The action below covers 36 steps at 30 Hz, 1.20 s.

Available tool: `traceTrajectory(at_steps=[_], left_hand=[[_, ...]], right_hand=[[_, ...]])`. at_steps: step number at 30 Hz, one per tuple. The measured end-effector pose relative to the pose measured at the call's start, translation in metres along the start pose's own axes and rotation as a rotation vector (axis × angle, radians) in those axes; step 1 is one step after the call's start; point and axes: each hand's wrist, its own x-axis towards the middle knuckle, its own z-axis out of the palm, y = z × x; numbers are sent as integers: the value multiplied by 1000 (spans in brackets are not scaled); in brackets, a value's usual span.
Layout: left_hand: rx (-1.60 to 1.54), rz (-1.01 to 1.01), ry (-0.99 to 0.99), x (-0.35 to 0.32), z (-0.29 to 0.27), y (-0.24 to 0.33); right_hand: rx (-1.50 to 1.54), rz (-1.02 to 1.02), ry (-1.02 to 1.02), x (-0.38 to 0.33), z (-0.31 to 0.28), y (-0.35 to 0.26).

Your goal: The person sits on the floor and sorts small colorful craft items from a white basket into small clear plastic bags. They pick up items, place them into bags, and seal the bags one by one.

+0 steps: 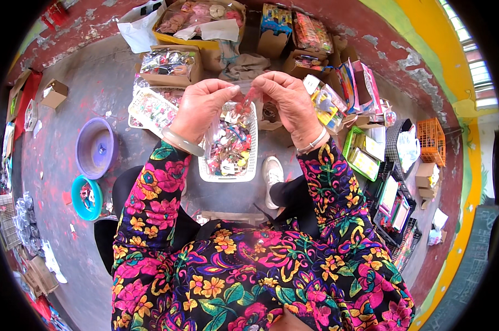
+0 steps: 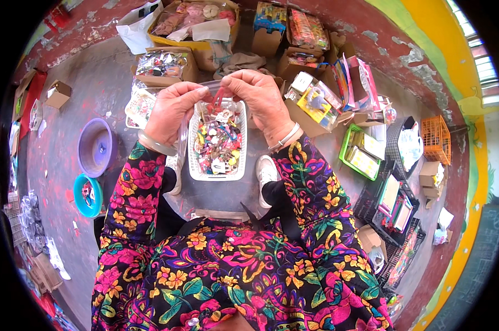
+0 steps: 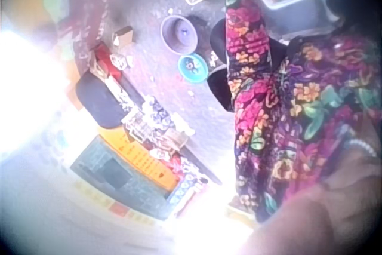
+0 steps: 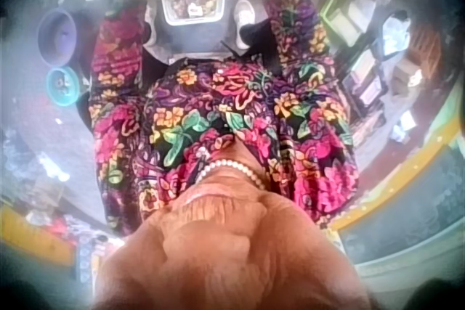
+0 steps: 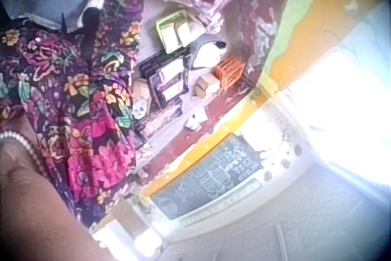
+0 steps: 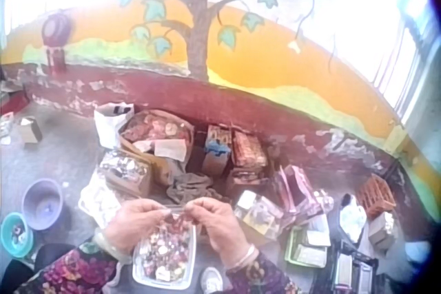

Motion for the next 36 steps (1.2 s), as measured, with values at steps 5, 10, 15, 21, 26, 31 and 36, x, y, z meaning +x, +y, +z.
traceTrajectory(at_steps=[5,10,15,21,26,31,36], left_hand=[[52,-16,-21,-1,-1,-4],[168,1,-26,-8,5,4],[183,-26,-13,-10,9,6],[70,-183,-57,-7,-2,7],[104,-152,129,-3,-13,-13],[-74,-59,373,24,-85,-84],[-158,-92,887,9,-119,-124]], right_hand=[[-17,12,-77,-3,4,1],[18,6,-107,-6,5,3],[-6,-51,-51,-8,9,4],[0,64,-17,-3,1,7],[-122,18,24,0,-7,12],[-196,56,89,7,-13,13],[-156,165,44,1,-12,14]])
